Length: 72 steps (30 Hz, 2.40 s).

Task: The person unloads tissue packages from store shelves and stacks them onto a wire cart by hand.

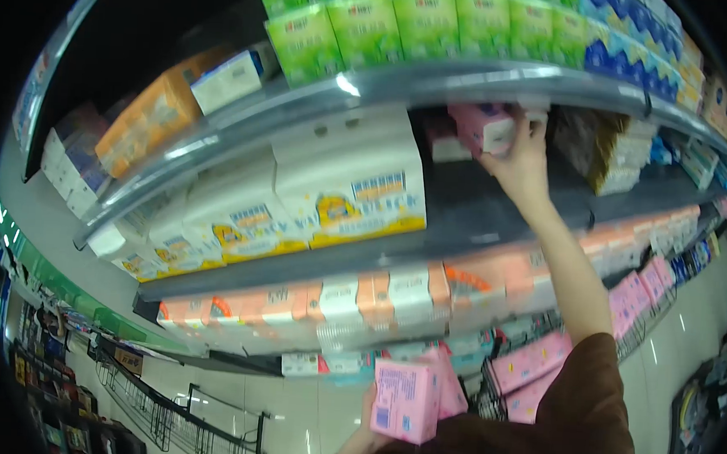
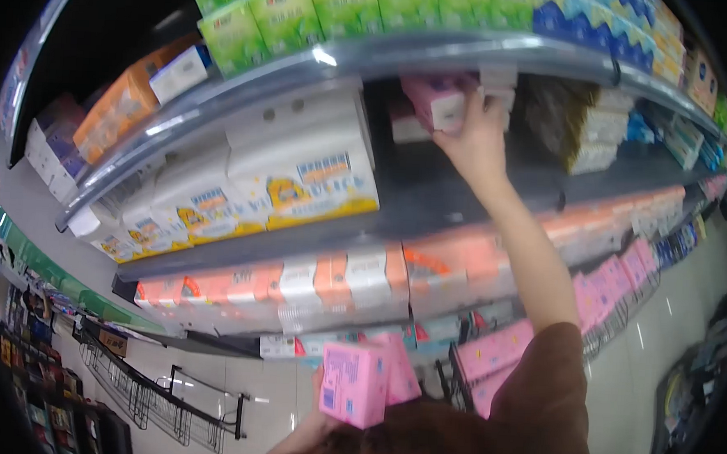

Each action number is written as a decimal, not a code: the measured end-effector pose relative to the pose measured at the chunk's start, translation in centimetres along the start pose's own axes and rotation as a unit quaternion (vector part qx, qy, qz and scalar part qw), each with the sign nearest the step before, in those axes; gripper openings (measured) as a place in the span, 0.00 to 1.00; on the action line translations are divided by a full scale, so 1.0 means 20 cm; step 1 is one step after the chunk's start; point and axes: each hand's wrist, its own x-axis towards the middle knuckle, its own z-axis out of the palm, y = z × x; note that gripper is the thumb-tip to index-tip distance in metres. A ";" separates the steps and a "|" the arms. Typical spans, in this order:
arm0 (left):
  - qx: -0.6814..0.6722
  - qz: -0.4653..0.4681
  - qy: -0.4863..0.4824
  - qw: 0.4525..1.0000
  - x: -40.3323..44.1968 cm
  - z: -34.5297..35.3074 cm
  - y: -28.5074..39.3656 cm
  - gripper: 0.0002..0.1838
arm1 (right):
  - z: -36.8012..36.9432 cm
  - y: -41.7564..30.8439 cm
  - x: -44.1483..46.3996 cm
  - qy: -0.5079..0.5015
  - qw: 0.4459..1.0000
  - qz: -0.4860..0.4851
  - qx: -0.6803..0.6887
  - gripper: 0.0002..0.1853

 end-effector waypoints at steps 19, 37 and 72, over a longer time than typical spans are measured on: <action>0.179 -0.056 0.116 0.975 -0.60 -0.48 -0.45 0.36 | -1.65 -1.14 -2.10 -0.132 0.880 0.439 0.122 0.53; 0.219 -0.258 0.117 0.934 -0.51 -0.28 -1.89 0.37 | -2.98 -0.58 -2.60 0.066 0.786 0.598 0.142 0.49; 0.252 0.065 0.125 0.957 0.36 -0.43 -2.34 0.38 | -2.90 0.89 -2.26 -0.176 0.797 0.532 0.226 0.49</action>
